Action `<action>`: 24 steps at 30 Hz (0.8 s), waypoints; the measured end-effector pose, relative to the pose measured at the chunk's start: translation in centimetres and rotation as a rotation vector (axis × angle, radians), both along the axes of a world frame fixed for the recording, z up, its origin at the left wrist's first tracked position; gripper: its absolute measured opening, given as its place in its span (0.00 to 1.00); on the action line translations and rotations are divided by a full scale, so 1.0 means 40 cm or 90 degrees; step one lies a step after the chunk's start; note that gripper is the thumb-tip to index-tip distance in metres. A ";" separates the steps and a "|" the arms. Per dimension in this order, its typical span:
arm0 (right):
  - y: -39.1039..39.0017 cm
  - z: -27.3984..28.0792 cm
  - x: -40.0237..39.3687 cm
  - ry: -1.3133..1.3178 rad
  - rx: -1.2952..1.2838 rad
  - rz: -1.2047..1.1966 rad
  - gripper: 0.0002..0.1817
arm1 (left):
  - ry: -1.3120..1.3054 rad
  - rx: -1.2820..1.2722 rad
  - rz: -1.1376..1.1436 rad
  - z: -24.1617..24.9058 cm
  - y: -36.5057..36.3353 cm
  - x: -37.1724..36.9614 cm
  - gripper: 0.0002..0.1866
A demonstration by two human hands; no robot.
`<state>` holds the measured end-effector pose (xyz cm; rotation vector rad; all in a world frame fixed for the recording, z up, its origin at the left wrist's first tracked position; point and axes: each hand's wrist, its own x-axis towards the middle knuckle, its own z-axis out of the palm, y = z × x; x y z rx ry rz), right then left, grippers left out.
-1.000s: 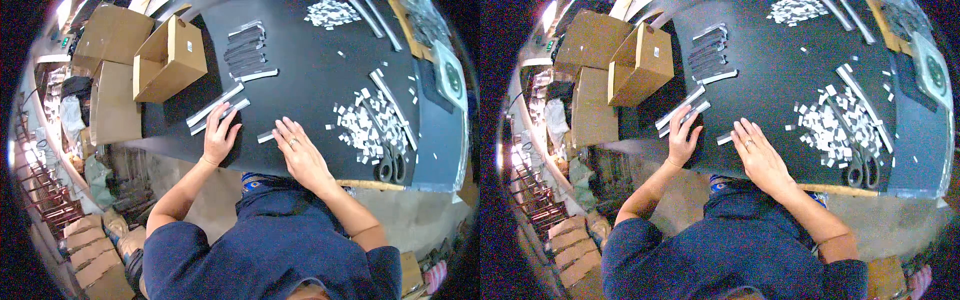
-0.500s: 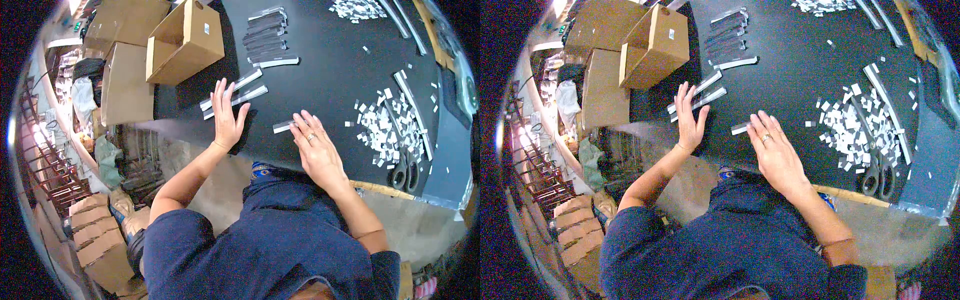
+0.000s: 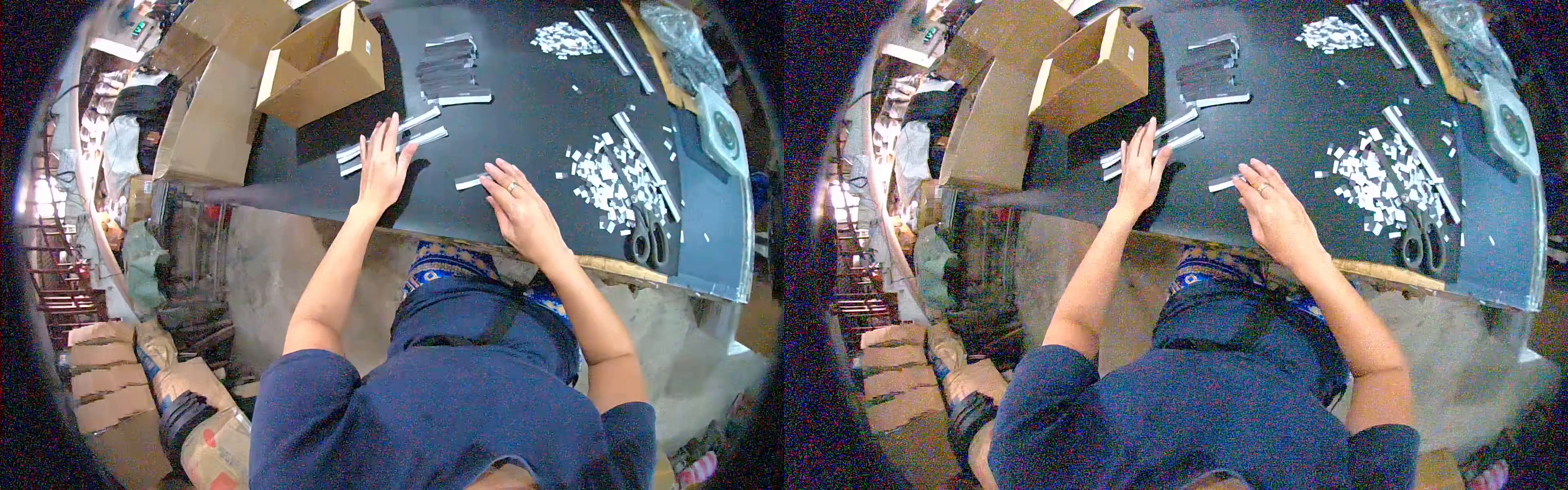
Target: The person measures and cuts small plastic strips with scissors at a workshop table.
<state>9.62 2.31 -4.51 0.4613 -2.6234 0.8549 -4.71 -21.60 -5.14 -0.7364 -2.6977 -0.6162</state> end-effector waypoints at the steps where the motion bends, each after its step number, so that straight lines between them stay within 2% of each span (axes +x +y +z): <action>1: -0.001 -0.002 0.000 0.001 -0.009 -0.001 0.18 | 0.005 -0.014 -0.004 -0.002 -0.001 -0.002 0.31; 8: -0.001 -0.002 -0.002 0.016 -0.009 0.002 0.17 | 0.040 -0.030 0.000 -0.010 -0.003 -0.001 0.29; 12: -0.003 0.001 0.001 0.018 -0.020 -0.005 0.17 | 0.109 0.043 -0.011 0.017 -0.002 0.008 0.22; 14: -0.007 0.009 -0.003 0.011 -0.026 -0.004 0.17 | 0.068 0.065 -0.117 0.013 -0.015 0.004 0.20; 15: -0.007 0.011 -0.003 0.010 -0.021 -0.005 0.17 | 0.121 0.076 -0.125 0.026 -0.003 0.020 0.18; 24: -0.008 0.012 -0.005 0.002 -0.012 -0.011 0.17 | 0.102 0.102 -0.117 0.015 -0.008 0.030 0.11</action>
